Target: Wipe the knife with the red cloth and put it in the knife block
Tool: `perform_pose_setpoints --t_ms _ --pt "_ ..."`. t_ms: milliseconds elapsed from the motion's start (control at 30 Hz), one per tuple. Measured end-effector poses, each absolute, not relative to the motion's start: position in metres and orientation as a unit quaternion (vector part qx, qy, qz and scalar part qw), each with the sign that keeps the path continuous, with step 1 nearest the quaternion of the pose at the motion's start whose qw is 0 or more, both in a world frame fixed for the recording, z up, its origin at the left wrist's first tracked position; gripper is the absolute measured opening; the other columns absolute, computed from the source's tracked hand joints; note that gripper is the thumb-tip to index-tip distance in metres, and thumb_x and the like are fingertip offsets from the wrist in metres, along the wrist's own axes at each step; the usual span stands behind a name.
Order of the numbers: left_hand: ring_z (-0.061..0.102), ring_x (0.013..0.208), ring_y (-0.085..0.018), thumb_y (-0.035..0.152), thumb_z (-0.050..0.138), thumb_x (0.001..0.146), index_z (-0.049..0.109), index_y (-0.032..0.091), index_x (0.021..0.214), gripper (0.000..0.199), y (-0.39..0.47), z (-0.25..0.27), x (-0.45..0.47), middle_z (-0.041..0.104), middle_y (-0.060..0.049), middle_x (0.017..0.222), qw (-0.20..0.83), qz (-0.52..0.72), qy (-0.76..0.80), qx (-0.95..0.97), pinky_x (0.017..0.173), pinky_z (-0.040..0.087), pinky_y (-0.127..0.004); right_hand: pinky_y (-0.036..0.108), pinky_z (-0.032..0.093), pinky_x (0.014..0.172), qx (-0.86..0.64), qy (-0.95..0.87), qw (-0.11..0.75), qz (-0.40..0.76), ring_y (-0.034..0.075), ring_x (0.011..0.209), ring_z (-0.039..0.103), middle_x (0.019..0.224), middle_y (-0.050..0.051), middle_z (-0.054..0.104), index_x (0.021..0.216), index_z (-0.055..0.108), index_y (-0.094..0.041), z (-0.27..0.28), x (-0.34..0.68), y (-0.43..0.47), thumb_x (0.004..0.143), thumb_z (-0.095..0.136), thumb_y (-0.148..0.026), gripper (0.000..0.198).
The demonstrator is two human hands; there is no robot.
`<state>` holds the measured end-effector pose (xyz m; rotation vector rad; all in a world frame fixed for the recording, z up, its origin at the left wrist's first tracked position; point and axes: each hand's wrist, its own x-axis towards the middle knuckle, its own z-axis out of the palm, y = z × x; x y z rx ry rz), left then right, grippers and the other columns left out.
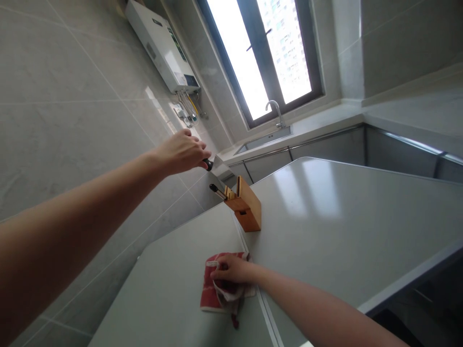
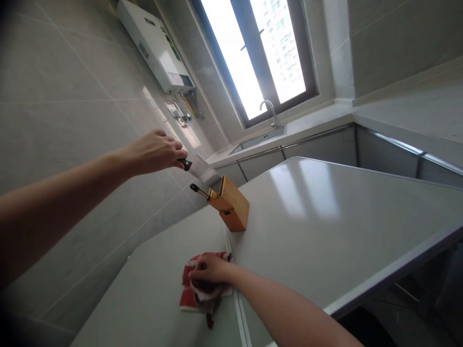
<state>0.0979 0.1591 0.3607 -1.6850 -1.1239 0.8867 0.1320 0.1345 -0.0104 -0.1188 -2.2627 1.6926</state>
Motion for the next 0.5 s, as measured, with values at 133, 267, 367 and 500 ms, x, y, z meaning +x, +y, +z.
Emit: perform_pose_setpoints --t_ms 133,267,367,500 --pt "0.051 0.071 -0.019 0.046 0.058 0.080 0.062 0.023 0.087 0.025 0.133 0.385 0.076 0.056 0.000 0.076 0.461 0.310 -0.471 -0.686 0.080 0.034 -0.034 0.019 0.038 0.055 -0.047 -0.773 0.150 0.615 0.011 0.065 0.054 0.071 -0.001 0.060 0.082 0.062 -0.016 -0.010 0.136 0.133 0.077 0.061 -0.046 0.030" --pt "0.054 0.079 -0.022 0.046 0.054 0.080 0.062 0.030 0.095 0.023 0.097 0.389 0.046 0.059 -0.003 0.087 0.452 0.163 -0.547 -0.685 0.088 0.033 -0.038 0.019 0.040 0.057 -0.033 -0.745 0.147 0.650 0.011 0.066 0.055 0.076 0.000 0.062 0.090 0.064 -0.016 -0.011 0.136 0.132 0.078 0.062 -0.042 0.029" --pt "0.056 0.085 -0.023 0.051 0.042 0.086 0.059 0.031 0.105 0.033 0.069 0.372 0.018 0.061 -0.005 0.099 0.495 0.069 -0.605 -0.619 0.087 0.035 -0.038 0.019 0.040 0.055 -0.018 -0.717 0.135 0.684 0.010 0.061 0.052 0.072 -0.001 0.060 0.087 0.064 -0.015 -0.012 0.133 0.131 0.076 0.064 -0.044 0.031" --pt "0.058 0.091 -0.025 0.048 0.034 0.090 0.055 0.018 0.113 0.043 0.040 0.316 -0.011 0.060 -0.009 0.104 0.492 -0.129 -0.680 -0.528 0.080 0.040 -0.037 0.019 0.036 0.047 -0.024 -0.672 0.127 0.729 0.007 0.049 0.044 0.063 -0.004 0.054 0.086 0.063 -0.016 -0.013 0.132 0.130 0.071 0.067 -0.053 0.040"
